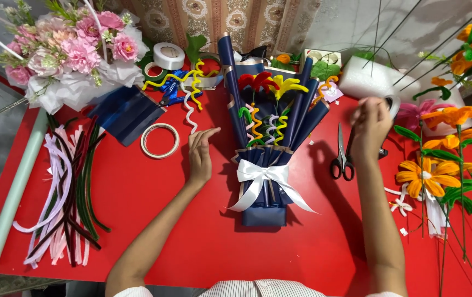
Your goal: The person is finishing a floral arrangement by tying a white ribbon bow and attaching a small paper tag to the bouquet.
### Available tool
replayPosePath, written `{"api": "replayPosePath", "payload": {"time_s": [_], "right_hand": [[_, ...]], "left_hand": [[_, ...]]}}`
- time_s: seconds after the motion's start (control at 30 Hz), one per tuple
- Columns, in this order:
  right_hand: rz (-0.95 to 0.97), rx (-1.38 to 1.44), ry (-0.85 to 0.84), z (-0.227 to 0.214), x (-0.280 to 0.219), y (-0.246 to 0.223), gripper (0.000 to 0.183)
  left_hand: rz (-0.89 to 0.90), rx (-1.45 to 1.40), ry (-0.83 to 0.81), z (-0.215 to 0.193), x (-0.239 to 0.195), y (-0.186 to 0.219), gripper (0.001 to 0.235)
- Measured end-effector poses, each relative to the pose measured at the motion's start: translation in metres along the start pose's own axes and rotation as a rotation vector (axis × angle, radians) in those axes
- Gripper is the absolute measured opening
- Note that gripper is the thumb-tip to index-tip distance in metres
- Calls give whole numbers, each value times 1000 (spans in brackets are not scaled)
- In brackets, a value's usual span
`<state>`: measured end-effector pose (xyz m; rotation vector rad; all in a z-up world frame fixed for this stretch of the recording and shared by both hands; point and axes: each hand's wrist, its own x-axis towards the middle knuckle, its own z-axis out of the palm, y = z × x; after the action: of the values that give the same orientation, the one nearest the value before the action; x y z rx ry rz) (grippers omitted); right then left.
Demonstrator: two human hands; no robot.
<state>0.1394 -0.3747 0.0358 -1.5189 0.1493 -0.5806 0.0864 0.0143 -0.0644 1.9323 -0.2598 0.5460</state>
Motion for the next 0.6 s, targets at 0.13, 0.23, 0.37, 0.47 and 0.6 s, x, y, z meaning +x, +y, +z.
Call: {"api": "replayPosePath", "payload": {"time_s": [0.13,0.23,0.37,0.47,0.6], "right_hand": [[-43,27,24,14,37,-10,15],[-64,108,56,25,50,-10,10],[-9,18,93,22,73,28,16],[-79,-94,115,16,77,50,19],[-140,-167,85,17,74,54,21]], "left_hand": [[-10,1,7,-2,2,7,67],[-162,-15,-1,-5,3,23,70],[-101,-5,-11,-3,1,5,72],[-15,-5,-20,0,-1,-5,72],[-18,5,-26,0,-1,-6,69]]}}
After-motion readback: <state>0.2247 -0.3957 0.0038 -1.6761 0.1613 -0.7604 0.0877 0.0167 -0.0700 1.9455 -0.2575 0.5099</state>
